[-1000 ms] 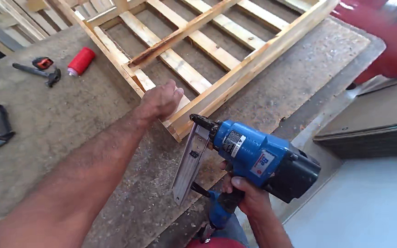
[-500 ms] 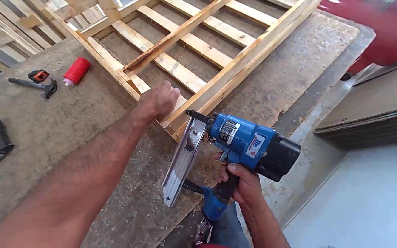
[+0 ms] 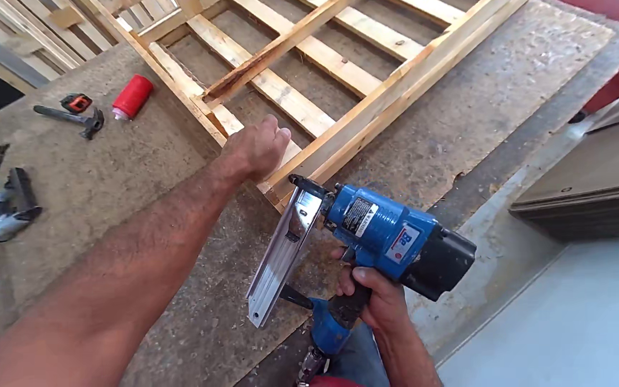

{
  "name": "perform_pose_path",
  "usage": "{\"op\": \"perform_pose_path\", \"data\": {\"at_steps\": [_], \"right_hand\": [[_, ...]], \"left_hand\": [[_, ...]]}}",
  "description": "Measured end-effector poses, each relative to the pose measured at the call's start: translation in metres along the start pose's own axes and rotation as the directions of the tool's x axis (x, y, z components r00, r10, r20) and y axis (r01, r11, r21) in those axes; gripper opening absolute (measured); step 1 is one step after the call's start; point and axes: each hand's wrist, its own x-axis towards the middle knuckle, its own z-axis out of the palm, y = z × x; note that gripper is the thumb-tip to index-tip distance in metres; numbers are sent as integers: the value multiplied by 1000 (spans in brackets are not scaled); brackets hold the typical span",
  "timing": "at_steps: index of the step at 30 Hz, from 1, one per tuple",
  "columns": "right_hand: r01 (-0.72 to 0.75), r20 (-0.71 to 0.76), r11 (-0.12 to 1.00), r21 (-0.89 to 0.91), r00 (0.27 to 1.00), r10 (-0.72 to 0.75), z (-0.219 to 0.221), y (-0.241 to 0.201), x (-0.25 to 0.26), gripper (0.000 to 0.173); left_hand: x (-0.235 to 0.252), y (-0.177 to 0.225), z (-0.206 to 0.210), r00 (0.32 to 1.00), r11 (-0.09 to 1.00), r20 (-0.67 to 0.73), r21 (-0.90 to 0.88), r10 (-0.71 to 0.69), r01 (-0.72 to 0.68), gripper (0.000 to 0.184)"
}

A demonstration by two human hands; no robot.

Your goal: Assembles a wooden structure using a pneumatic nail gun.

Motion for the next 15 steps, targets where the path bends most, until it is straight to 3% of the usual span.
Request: {"op": "perform_pose_path", "data": {"at_steps": [3,10,15], "right_hand": [[-11,5,1000,-9,1000,11,-1,-3,0,23],[-32,34,999,-26,999,33,-1,5,-4,31],[-65,32,993,-100,997,69,7,-7,-2,19]], "left_hand": [[0,-1,0,1000,1000,-1,2,1,-1,54],[-1,5,-4,1000,1000,11,-12,-20,20,53],[1,2,-3,1000,999,12,-23,-26,26,52]]}}
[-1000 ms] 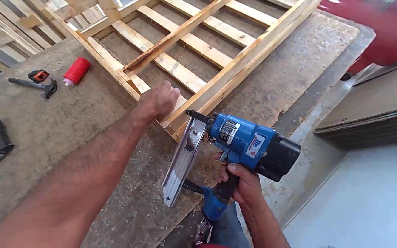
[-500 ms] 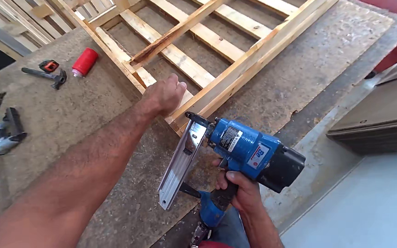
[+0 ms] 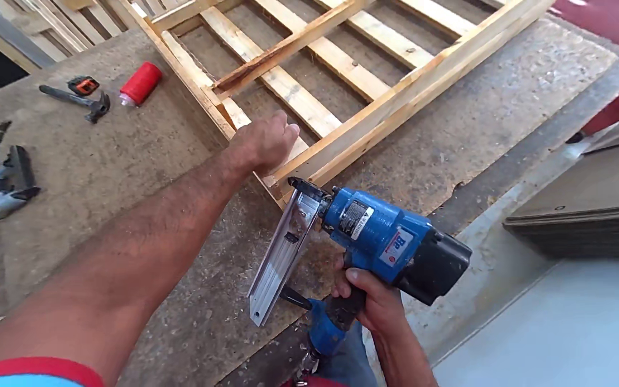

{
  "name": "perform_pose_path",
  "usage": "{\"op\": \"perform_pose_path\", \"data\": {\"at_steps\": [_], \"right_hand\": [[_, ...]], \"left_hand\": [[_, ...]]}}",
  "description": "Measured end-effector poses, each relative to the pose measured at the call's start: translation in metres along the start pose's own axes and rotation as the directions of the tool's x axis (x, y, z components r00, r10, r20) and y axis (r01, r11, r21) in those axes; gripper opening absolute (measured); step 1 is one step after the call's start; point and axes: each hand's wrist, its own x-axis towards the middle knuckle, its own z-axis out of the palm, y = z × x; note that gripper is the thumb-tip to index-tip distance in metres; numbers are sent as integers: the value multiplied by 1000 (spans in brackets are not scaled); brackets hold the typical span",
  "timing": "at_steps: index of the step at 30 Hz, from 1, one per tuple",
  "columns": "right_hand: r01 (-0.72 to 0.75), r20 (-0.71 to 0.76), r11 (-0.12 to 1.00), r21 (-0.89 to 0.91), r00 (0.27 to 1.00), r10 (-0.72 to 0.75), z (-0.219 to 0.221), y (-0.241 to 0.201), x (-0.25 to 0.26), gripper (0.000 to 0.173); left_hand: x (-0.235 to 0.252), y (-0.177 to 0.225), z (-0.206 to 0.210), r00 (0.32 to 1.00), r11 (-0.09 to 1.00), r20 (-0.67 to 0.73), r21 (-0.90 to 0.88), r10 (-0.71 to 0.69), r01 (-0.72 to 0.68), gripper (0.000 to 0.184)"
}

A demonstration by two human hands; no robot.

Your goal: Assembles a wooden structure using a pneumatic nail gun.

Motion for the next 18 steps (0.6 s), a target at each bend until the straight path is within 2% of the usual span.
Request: {"op": "perform_pose_path", "data": {"at_steps": [4,5,6,8,10,11,12,14,15,16,17,18], "right_hand": [[-9,-12,959,-283,1000,6,20,-36,-10,24],[-11,-31,915,-403,1000,-1,28,-46,-17,23],[-27,-42,844,-536,999,6,37,-56,-23,24],[-113,-107,625,-773,993,47,61,-70,-32,27],[-181,-162,334,-925,983,84,89,-69,-29,33],[-175,-154,202,-964,982,113,101,-62,-22,35],[-180,-165,88,-980,974,157,110,-52,-13,35],[-226,-243,-96,-969,938,248,123,-25,3,33],[-244,-282,-163,-956,917,283,128,-9,9,36],[-251,-306,-203,-946,898,317,134,8,12,40],[-244,-316,-230,-942,876,364,139,25,13,45],[-214,-301,-244,-946,856,419,145,40,11,48]], "left_hand": [[4,-5,1,999,998,9,-39,45,-44,58],[3,-8,2,997,993,-33,-88,75,-77,57],[-1,-13,5,985,977,-131,-169,111,-132,54],[-25,-25,8,902,855,-416,-419,119,-306,48],[-76,-39,24,774,706,-632,-561,-27,-433,44],[-112,-44,42,744,663,-653,-621,-142,-419,42],[-153,-47,68,765,613,-593,-710,-253,-348,37],[-239,-43,127,877,414,-287,-903,-386,-113,30],[-278,-35,154,930,252,-122,-967,-347,-33,31],[-311,-28,174,974,58,11,-998,-227,25,44],[-336,-22,186,995,-128,67,-990,-81,56,61],[-352,-17,194,999,-322,54,-945,0,52,70]]}}
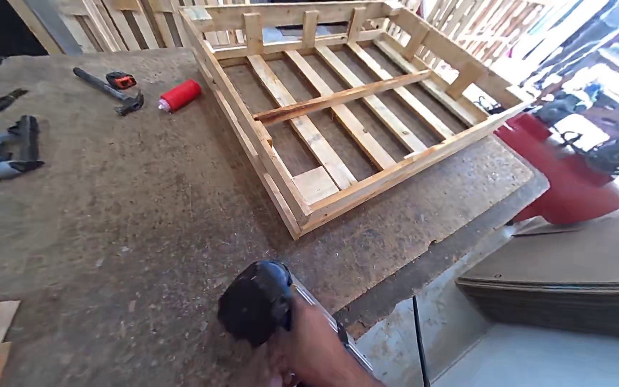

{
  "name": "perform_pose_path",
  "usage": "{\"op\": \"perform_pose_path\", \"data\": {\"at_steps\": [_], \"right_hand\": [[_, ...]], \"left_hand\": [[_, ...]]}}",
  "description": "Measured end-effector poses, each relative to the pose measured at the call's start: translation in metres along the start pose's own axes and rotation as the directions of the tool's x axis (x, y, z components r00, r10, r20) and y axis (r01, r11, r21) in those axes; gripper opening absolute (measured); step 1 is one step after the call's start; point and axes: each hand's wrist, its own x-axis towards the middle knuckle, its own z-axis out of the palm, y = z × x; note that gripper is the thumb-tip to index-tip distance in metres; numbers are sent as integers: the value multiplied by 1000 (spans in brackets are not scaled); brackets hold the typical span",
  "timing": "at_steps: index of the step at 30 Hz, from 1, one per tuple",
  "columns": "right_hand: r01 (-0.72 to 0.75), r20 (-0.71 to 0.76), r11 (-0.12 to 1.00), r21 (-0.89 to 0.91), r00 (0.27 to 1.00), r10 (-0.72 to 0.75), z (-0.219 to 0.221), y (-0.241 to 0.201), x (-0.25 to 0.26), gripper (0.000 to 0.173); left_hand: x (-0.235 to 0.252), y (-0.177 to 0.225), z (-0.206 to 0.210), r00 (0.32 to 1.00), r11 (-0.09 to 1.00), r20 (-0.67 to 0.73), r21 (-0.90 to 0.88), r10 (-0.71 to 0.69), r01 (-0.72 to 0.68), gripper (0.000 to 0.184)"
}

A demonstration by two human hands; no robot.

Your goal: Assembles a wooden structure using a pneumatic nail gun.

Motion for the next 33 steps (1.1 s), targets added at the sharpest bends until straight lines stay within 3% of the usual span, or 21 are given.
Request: {"op": "perform_pose_path", "data": {"at_steps": [1,3,5,6,7,9,12,14,19,27,33], "right_hand": [[55,67,998,-31,996,-53,9,-8,0,49],[230,127,967,-105,968,-217,4,-26,-1,38],[292,-38,938,-187,952,-304,-42,-51,9,30],[259,-188,927,-270,930,-315,-73,-58,26,30],[197,-357,911,-361,874,-331,-106,-60,53,34],[-19,-548,913,-408,805,-229,-165,-53,115,60],[-250,-555,886,-390,832,-10,-197,-38,181,89],[-301,-516,867,-397,854,60,-196,-40,190,89],[-308,-533,859,-409,845,49,-192,-40,190,82],[-318,-527,850,-421,848,56,-194,-39,193,84],[-315,-520,855,-413,852,63,-194,-38,192,84]], "left_hand": [[-6,-5,4,999,985,-31,-172,16,-21,67],[1,-7,10,949,896,-305,-438,-77,-68,47],[17,-15,-8,846,833,-478,-548,-236,-77,43],[22,-26,-25,836,821,-485,-567,-258,-75,45],[26,-35,-40,841,816,-481,-572,-248,-86,44],[27,-45,-60,844,811,-490,-572,-215,-126,37],[36,-32,-76,871,790,-477,-577,-119,-208,30],[44,-17,-84,914,783,-406,-573,-12,-244,35],[79,40,-83,968,826,-177,-509,177,-244,43],[109,65,-69,979,873,-94,-443,181,-204,37],[111,66,-66,984,860,-142,-483,109,-165,38]]}}
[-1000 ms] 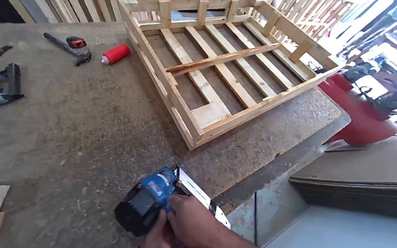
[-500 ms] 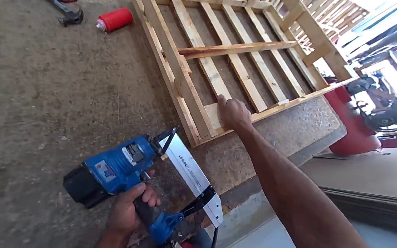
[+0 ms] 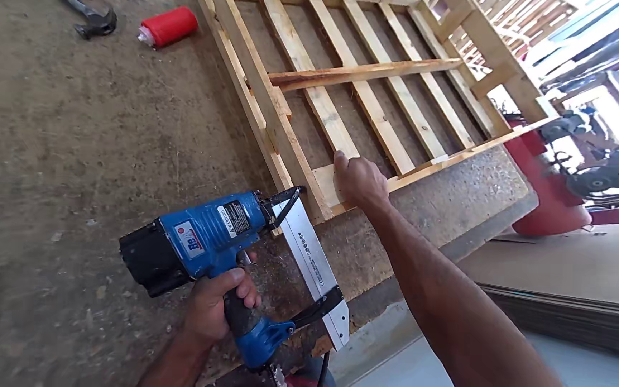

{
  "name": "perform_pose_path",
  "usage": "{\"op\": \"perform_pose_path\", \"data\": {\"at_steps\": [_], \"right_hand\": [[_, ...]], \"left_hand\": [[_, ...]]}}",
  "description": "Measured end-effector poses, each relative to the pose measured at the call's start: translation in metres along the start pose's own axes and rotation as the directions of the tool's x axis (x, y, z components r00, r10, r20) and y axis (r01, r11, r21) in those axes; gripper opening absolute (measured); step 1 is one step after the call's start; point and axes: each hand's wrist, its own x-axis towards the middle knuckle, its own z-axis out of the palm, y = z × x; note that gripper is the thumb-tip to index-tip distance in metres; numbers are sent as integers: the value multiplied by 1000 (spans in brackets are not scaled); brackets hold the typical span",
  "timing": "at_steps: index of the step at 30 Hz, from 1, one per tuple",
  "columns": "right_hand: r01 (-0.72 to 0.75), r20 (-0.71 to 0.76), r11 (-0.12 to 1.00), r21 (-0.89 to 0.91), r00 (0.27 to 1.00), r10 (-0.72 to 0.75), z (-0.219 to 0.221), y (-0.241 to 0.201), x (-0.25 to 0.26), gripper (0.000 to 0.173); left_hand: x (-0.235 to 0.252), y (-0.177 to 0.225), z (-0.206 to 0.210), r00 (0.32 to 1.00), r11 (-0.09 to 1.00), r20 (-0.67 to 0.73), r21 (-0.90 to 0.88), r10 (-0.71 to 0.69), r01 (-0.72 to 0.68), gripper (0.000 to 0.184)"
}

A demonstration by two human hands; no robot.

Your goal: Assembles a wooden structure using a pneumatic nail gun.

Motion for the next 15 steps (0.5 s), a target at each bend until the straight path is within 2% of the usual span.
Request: {"op": "perform_pose_path", "data": {"at_steps": [4,9,15], "right_hand": [[-1,-7,1000,10,1000,1,0,-1,0,84],[-20,-20,1000,-9,1000,20,1,-4,-1,83],[-25,-23,1000,-16,999,25,-1,-5,-1,84]], "left_hand": [[3,0,0,1000,1000,-5,8,7,-7,39],[-1,2,0,998,998,-43,52,-38,40,28],[-13,-16,9,998,999,-51,-6,-44,44,34]]}}
